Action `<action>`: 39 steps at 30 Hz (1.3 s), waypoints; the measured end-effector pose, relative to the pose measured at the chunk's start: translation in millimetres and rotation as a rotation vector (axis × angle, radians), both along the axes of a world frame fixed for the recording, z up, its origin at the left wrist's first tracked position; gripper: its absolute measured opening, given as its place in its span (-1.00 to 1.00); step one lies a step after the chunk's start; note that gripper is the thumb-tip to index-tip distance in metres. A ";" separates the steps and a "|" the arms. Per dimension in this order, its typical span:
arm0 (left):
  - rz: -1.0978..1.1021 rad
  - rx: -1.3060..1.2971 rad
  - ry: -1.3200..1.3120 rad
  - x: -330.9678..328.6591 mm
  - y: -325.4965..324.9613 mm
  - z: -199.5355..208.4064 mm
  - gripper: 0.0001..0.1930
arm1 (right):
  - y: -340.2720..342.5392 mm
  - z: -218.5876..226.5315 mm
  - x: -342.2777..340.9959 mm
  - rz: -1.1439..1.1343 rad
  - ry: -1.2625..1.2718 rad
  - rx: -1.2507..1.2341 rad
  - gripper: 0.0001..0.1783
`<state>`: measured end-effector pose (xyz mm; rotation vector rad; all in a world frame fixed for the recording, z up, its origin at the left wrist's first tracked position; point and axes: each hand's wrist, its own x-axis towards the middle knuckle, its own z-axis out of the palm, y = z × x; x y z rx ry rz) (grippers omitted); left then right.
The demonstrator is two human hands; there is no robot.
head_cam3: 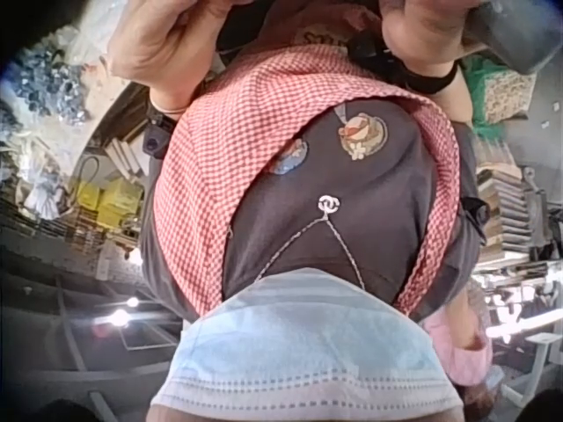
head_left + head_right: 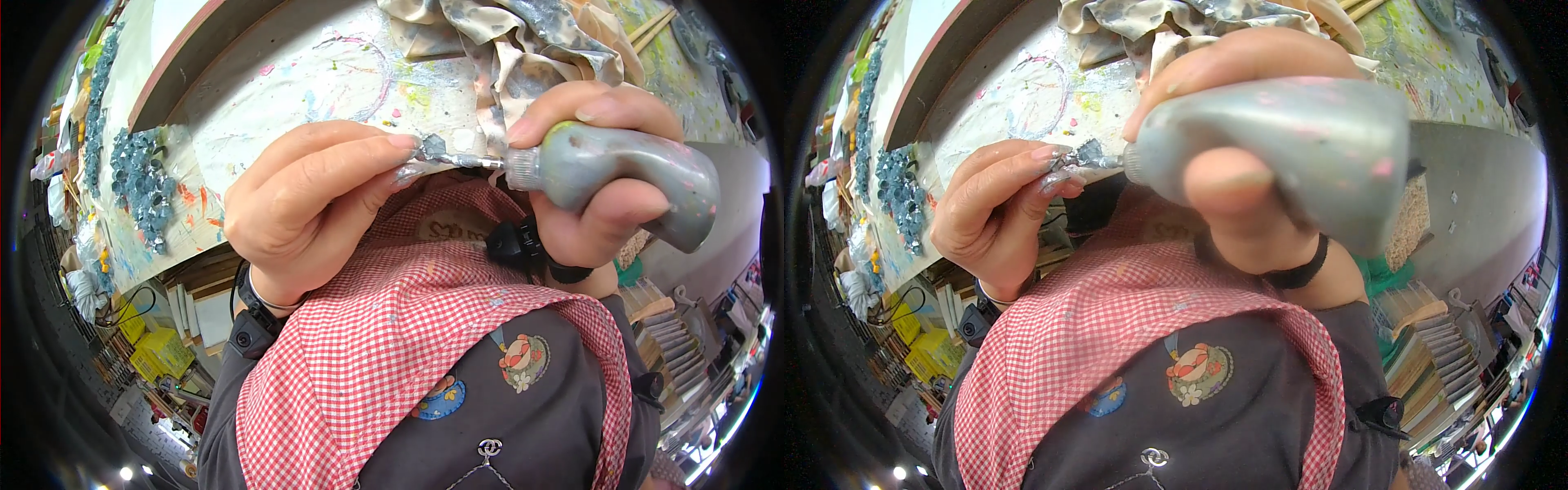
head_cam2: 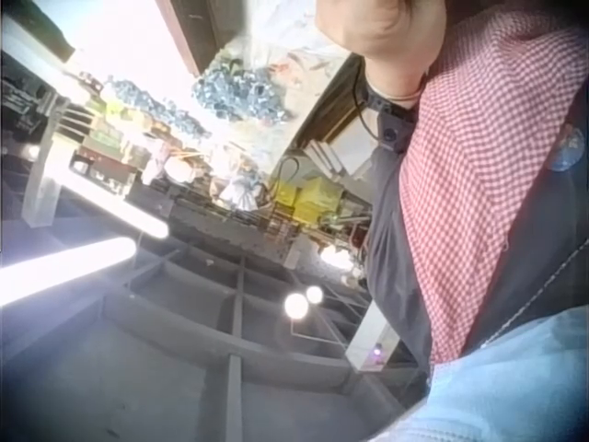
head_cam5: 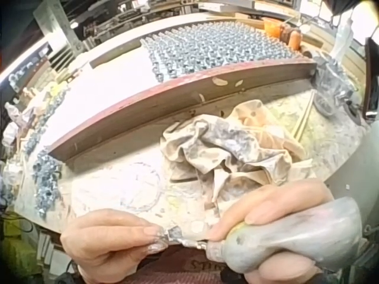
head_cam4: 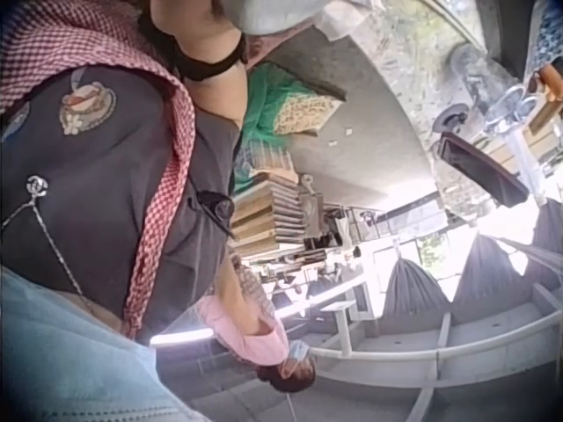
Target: Applying adhesive and assembling small mechanical or industrial components at a workbench.
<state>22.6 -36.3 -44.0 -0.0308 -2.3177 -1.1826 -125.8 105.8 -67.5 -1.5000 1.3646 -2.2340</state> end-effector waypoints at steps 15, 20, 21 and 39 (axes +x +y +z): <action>-0.030 -0.083 0.053 -2.4 -0.5 0.1 -0.76 | -1.6 9.5 10.4 -0.112 -0.012 0.112 -0.35; -0.045 -0.082 0.058 -3.4 -0.4 0.1 -0.75 | 1.0 12.9 10.1 -0.085 -0.036 0.191 -0.36; -0.003 -0.062 0.060 -3.8 1.5 -0.1 -0.72 | 1.6 12.2 10.4 -0.109 -0.042 0.192 -0.36; -0.020 -0.075 0.035 -2.0 -0.1 0.5 -0.74 | -2.0 9.4 10.1 -0.122 -0.028 0.079 -0.38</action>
